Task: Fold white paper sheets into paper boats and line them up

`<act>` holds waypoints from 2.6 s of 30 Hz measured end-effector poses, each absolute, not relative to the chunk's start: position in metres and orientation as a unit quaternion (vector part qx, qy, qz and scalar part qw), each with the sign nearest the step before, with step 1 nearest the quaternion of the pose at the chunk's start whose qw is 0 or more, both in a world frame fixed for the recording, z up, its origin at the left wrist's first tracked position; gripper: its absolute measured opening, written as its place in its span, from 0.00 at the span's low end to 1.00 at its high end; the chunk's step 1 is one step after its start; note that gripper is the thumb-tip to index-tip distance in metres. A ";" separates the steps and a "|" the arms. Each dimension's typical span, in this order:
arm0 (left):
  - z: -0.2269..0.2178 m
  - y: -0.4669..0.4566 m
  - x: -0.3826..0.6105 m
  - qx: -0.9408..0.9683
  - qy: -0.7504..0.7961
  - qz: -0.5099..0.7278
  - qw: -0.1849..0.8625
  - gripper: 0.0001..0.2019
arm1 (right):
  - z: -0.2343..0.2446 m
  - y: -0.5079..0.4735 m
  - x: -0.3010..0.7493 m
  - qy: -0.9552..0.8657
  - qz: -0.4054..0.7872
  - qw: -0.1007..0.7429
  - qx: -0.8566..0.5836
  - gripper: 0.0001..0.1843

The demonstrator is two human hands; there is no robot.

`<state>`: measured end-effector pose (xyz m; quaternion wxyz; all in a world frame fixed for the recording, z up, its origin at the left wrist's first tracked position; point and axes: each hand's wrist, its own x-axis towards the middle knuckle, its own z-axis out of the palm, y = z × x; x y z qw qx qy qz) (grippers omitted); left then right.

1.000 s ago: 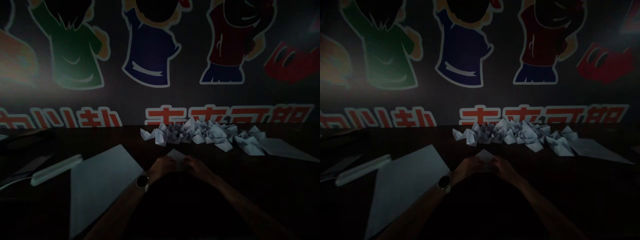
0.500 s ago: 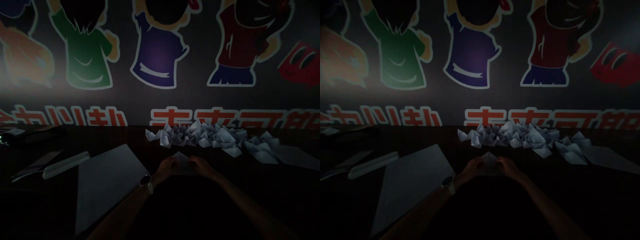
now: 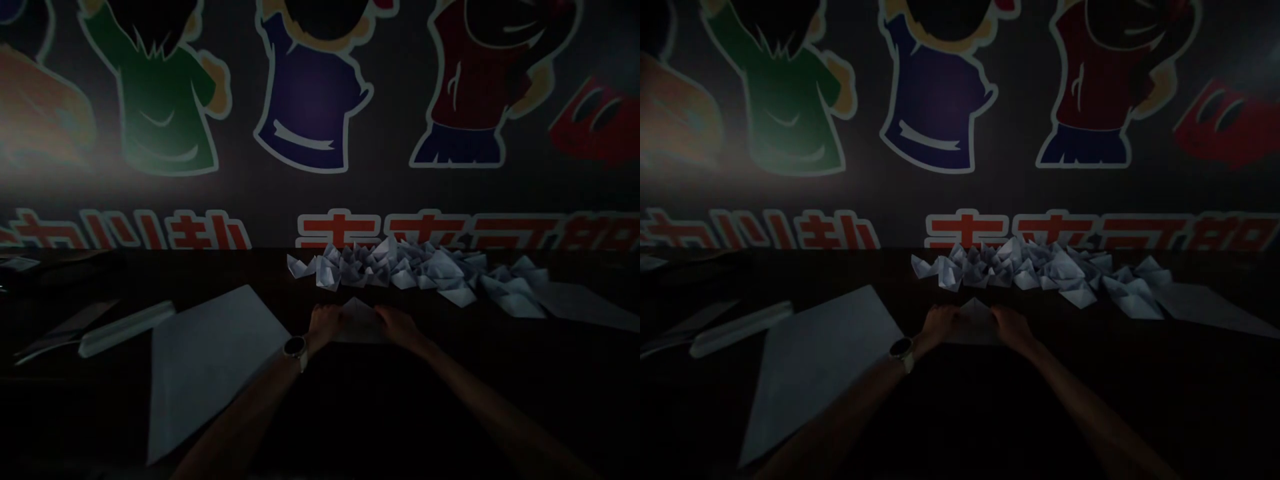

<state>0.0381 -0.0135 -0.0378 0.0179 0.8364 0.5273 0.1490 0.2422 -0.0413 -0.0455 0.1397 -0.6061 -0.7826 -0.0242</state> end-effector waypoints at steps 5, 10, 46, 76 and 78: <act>-0.038 -0.012 0.038 0.839 0.526 0.135 0.020 0.17 | -0.046 -0.042 0.247 -0.760 -0.056 0.118 -0.637 0.11; -0.038 -0.013 0.039 0.839 0.528 0.130 0.023 0.17 | -0.048 -0.043 0.252 -0.749 -0.065 0.110 -0.651 0.10; -0.046 -0.057 0.013 0.934 0.330 0.129 0.049 0.34 | -0.072 -0.047 0.263 -0.715 -0.139 0.134 -0.672 0.09; -0.043 -0.064 0.005 0.936 0.326 0.128 0.028 0.34 | -0.076 -0.068 0.189 -0.851 -0.023 0.164 -0.498 0.35; -0.044 -0.064 0.004 0.935 0.330 0.129 0.027 0.33 | -0.081 -0.071 0.202 -0.846 -0.028 0.175 -0.502 0.35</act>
